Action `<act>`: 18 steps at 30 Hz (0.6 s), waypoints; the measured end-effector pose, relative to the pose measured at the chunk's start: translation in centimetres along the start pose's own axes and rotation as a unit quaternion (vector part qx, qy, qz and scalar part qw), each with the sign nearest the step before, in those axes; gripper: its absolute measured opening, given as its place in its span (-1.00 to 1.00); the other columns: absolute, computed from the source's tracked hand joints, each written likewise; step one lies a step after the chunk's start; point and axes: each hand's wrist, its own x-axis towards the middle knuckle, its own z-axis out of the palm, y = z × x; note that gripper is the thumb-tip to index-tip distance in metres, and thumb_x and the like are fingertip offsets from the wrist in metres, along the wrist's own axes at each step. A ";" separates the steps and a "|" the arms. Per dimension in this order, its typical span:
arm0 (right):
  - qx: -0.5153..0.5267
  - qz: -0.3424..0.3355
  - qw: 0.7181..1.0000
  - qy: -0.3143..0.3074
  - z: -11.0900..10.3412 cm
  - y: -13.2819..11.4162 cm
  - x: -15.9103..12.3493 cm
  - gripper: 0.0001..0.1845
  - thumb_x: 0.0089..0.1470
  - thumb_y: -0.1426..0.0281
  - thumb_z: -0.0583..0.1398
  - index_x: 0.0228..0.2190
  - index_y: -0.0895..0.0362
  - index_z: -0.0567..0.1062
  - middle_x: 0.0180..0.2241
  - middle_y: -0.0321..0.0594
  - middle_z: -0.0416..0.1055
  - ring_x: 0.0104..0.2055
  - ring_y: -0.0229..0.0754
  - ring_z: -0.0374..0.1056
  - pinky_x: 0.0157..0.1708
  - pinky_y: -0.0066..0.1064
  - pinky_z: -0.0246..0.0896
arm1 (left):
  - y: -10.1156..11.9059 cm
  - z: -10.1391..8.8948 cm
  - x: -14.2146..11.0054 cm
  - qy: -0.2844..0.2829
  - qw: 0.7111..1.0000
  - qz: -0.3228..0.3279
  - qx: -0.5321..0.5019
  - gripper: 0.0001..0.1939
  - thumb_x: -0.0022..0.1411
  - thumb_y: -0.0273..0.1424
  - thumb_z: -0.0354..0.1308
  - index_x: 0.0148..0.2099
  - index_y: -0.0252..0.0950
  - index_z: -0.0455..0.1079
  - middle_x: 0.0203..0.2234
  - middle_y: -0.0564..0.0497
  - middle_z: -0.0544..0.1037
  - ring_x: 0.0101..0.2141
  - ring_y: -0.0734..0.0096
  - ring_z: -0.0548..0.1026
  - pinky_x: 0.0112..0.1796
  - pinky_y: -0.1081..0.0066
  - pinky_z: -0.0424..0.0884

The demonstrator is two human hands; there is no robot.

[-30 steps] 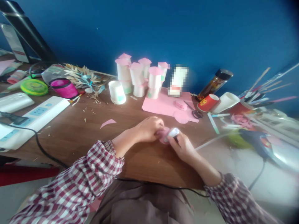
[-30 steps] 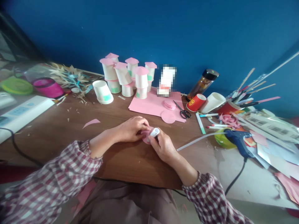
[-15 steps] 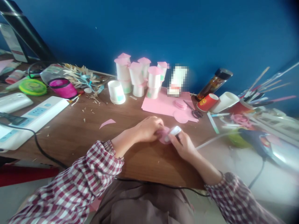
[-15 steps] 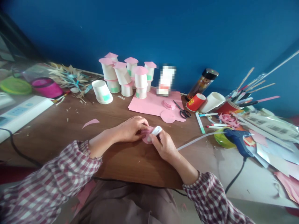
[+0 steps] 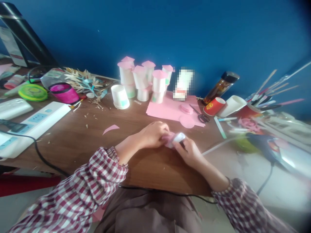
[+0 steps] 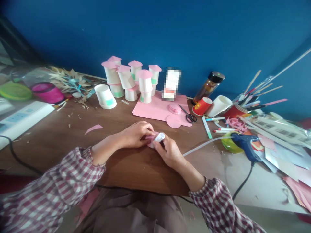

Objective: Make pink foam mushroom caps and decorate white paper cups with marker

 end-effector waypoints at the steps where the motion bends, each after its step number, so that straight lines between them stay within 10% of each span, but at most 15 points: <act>1: 0.000 0.004 1.000 0.004 0.0 0.1 -0.1 -0.76 0.18 0.30 0.07 -0.19 0.11 0.45 -0.25 -0.17 0.49 -0.21 -0.12 0.41 -0.19 -0.34 0.30 | 0.0 0.0 0.0 -0.002 1.000 0.003 -0.002 -0.76 0.20 -0.28 0.05 -0.18 -0.21 0.49 -0.23 -0.06 0.48 -0.18 0.28 0.42 -0.13 0.27 0.32; 13: -0.011 -0.040 0.998 -0.041 0.1 -0.4 0.3 -0.70 0.16 0.31 0.07 -0.07 0.08 0.39 -0.04 -0.09 0.40 0.05 -0.03 0.29 0.03 -0.20 0.17 | 0.1 -0.2 0.1 -0.010 1.000 0.014 0.001 -0.78 0.17 -0.31 0.08 -0.19 -0.17 0.51 -0.25 -0.05 0.49 -0.19 0.28 0.42 -0.14 0.25 0.32; 18: 0.153 0.062 0.985 0.042 -0.4 0.4 0.2 -0.76 0.16 0.24 0.08 -0.28 0.12 0.43 -0.41 -0.21 0.47 -0.37 -0.18 0.42 -0.33 -0.35 0.34 | 0.2 -0.3 0.0 -0.019 1.000 0.009 0.006 -0.76 0.12 -0.37 0.10 -0.15 -0.16 0.48 -0.24 -0.05 0.47 -0.18 0.26 0.41 -0.12 0.25 0.31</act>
